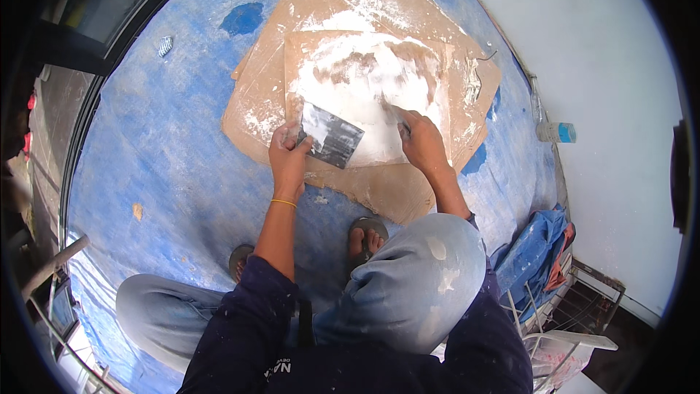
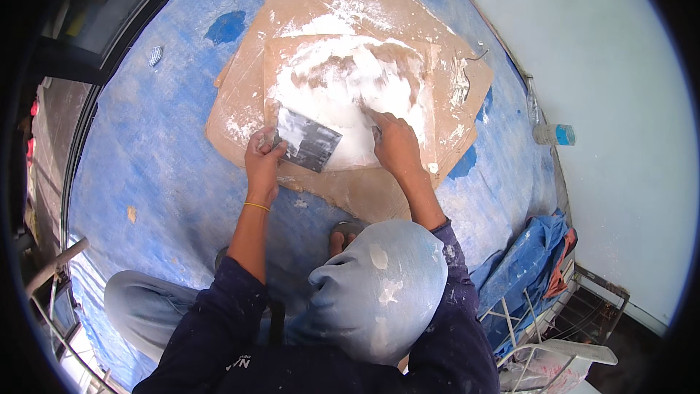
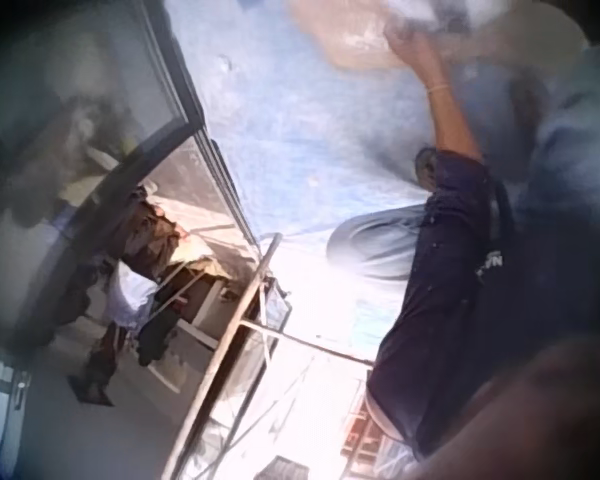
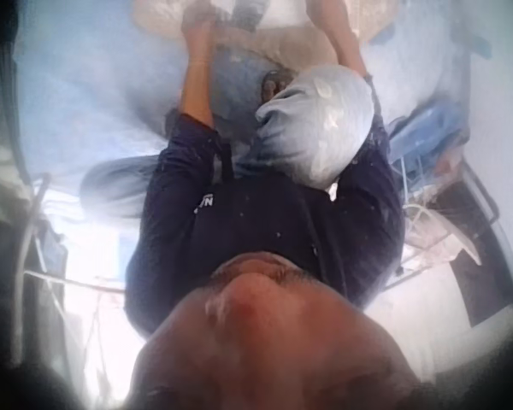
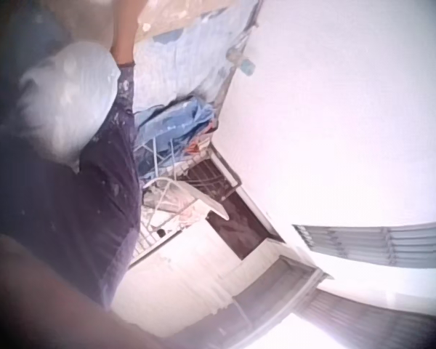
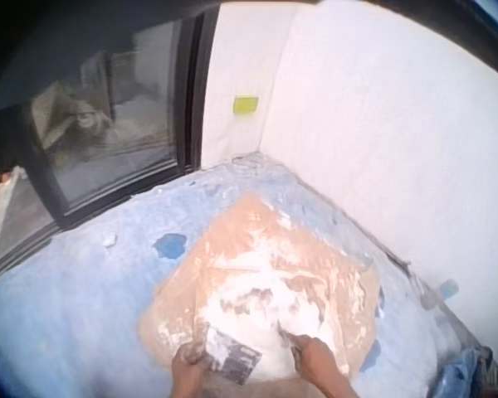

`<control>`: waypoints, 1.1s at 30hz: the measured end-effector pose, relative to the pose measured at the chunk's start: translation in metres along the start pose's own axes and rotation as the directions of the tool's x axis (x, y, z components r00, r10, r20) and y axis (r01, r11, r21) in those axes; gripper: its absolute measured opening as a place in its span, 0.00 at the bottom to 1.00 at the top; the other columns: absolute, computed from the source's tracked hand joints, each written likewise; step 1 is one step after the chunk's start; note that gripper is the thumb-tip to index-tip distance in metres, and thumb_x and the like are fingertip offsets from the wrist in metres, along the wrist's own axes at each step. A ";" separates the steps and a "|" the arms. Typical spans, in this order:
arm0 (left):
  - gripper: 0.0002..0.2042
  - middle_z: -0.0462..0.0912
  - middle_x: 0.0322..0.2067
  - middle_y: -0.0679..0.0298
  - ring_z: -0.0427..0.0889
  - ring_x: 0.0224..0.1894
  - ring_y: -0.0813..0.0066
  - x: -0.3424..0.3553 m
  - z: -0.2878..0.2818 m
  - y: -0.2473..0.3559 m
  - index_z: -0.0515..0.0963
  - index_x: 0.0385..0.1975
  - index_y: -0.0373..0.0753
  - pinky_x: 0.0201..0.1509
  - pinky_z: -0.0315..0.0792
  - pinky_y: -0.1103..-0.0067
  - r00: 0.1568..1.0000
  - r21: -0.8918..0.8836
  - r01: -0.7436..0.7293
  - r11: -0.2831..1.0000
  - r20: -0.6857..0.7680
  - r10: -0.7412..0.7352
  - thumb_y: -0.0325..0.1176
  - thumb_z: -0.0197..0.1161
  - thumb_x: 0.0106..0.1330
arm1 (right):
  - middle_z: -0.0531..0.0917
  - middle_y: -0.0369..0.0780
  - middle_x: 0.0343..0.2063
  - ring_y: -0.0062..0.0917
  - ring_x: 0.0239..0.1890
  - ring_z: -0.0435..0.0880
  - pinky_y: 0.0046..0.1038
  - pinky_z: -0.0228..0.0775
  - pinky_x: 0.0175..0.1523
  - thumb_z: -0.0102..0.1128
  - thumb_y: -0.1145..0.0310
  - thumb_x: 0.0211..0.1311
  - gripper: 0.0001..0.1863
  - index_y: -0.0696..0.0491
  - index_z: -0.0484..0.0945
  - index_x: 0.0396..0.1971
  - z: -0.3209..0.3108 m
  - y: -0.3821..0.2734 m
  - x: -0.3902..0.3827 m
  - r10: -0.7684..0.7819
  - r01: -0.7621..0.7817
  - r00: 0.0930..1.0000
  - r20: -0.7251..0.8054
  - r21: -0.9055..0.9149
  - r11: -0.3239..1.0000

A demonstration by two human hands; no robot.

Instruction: The person scrapes old plaster from a wall using a metal scraper, then moves to a cardboard sheet on the floor to mix white plaster powder with water using two scrapers. The person kneads and spreads the mixture on the cardboard.

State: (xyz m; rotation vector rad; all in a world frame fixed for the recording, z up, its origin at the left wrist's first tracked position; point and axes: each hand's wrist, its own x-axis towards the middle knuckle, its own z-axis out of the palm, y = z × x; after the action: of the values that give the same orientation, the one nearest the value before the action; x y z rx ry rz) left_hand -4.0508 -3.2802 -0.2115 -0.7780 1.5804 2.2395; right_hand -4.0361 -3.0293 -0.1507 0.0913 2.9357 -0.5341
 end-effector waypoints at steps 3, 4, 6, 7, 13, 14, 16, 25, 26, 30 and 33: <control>0.26 0.83 0.44 0.58 0.80 0.45 0.77 -0.005 -0.005 -0.003 0.67 0.59 0.35 0.48 0.72 0.81 0.998 -0.069 0.016 0.998 0.058 -0.012 0.26 0.70 0.63 | 0.82 0.44 0.46 0.43 0.47 0.80 0.41 0.71 0.54 0.58 0.75 0.61 0.23 0.48 0.76 0.58 0.004 -0.002 -0.016 -0.032 0.032 0.999 -0.006 0.013 0.999; 0.26 0.84 0.44 0.59 0.80 0.44 0.78 -0.005 -0.004 -0.006 0.68 0.59 0.36 0.47 0.72 0.81 0.990 -0.126 -0.066 0.990 0.118 0.081 0.27 0.70 0.63 | 0.82 0.44 0.46 0.43 0.46 0.80 0.41 0.71 0.54 0.58 0.75 0.61 0.24 0.48 0.76 0.59 0.006 -0.001 -0.021 -0.051 0.051 0.999 -0.004 0.018 0.999; 0.21 0.84 0.42 0.63 0.79 0.41 0.82 -0.005 0.000 -0.013 0.71 0.56 0.38 0.45 0.71 0.82 0.973 -0.278 -0.039 0.960 0.209 0.100 0.30 0.69 0.65 | 0.83 0.43 0.47 0.43 0.46 0.80 0.41 0.71 0.54 0.58 0.76 0.61 0.24 0.48 0.76 0.59 0.008 0.000 -0.029 -0.061 0.062 0.998 -0.014 0.035 0.997; 0.20 0.83 0.43 0.65 0.80 0.41 0.81 -0.006 0.003 -0.018 0.72 0.55 0.38 0.45 0.72 0.82 0.966 -0.166 0.130 0.977 0.242 -0.087 0.30 0.68 0.66 | 0.82 0.44 0.47 0.42 0.46 0.80 0.41 0.70 0.54 0.58 0.76 0.61 0.24 0.48 0.76 0.59 0.009 0.001 -0.033 -0.053 0.054 0.998 -0.027 0.046 0.997; 0.14 0.82 0.43 0.69 0.80 0.41 0.78 -0.006 0.014 -0.053 0.75 0.51 0.40 0.47 0.73 0.77 0.935 0.137 0.177 0.975 0.287 -0.210 0.34 0.65 0.69 | 0.82 0.43 0.47 0.41 0.46 0.79 0.40 0.69 0.54 0.57 0.76 0.62 0.24 0.48 0.76 0.59 0.007 -0.003 -0.042 -0.104 0.104 0.995 -0.004 0.039 0.994; 0.12 0.83 0.40 0.69 0.79 0.40 0.79 -0.004 0.012 -0.055 0.76 0.50 0.40 0.45 0.72 0.78 0.932 0.155 0.129 0.979 0.319 -0.174 0.33 0.65 0.69 | 0.82 0.43 0.47 0.41 0.46 0.79 0.39 0.69 0.55 0.57 0.76 0.63 0.23 0.48 0.75 0.59 0.005 -0.004 -0.043 -0.149 0.150 0.989 -0.020 0.042 0.988; 0.12 0.83 0.39 0.69 0.79 0.39 0.79 -0.003 0.008 -0.060 0.77 0.49 0.39 0.44 0.72 0.78 0.904 0.169 0.269 0.948 0.296 -0.309 0.32 0.65 0.69 | 0.82 0.42 0.48 0.40 0.47 0.78 0.39 0.69 0.55 0.57 0.76 0.62 0.24 0.48 0.75 0.59 0.004 -0.007 -0.044 -0.136 0.135 0.991 0.021 0.003 0.991; 0.07 0.82 0.35 0.68 0.79 0.35 0.80 -0.054 0.027 -0.130 0.78 0.40 0.38 0.37 0.73 0.81 0.924 -0.533 0.329 0.780 0.012 -0.382 0.33 0.65 0.68 | 0.82 0.37 0.43 0.32 0.43 0.78 0.33 0.68 0.47 0.56 0.73 0.55 0.22 0.51 0.78 0.52 0.057 -0.028 -0.044 -0.357 0.377 0.926 0.121 -0.303 0.875; 0.07 0.82 0.35 0.67 0.79 0.35 0.79 -0.056 0.027 -0.137 0.78 0.40 0.38 0.39 0.74 0.80 0.917 -0.517 0.337 0.787 -0.008 -0.398 0.33 0.64 0.69 | 0.81 0.38 0.41 0.32 0.42 0.78 0.34 0.68 0.47 0.56 0.72 0.56 0.20 0.52 0.78 0.51 0.067 -0.032 -0.044 -0.356 0.391 0.920 0.163 -0.328 0.860; 0.04 0.81 0.30 0.66 0.79 0.31 0.78 -0.044 0.017 -0.149 0.80 0.33 0.37 0.36 0.74 0.81 0.968 -0.355 0.154 0.922 -0.132 -0.212 0.28 0.60 0.68 | 0.78 0.38 0.36 0.32 0.39 0.77 0.33 0.67 0.45 0.57 0.67 0.57 0.16 0.55 0.77 0.45 0.098 -0.046 -0.037 -0.452 0.473 0.879 0.151 -0.396 0.787; 0.14 0.80 0.23 0.64 0.77 0.24 0.78 -0.030 0.008 -0.142 0.74 0.19 0.36 0.32 0.74 0.80 0.975 -0.253 0.179 0.951 -0.083 -0.206 0.29 0.62 0.69 | 0.77 0.39 0.37 0.32 0.40 0.77 0.32 0.67 0.44 0.58 0.66 0.57 0.16 0.55 0.77 0.45 0.113 -0.057 -0.021 -0.393 0.441 0.898 0.199 -0.422 0.792</control>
State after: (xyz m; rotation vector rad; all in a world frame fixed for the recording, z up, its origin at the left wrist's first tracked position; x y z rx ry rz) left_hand -3.9544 -3.2199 -0.3026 -1.0877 1.2232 2.3051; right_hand -4.0040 -3.1235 -0.2317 -0.6380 2.8870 0.1274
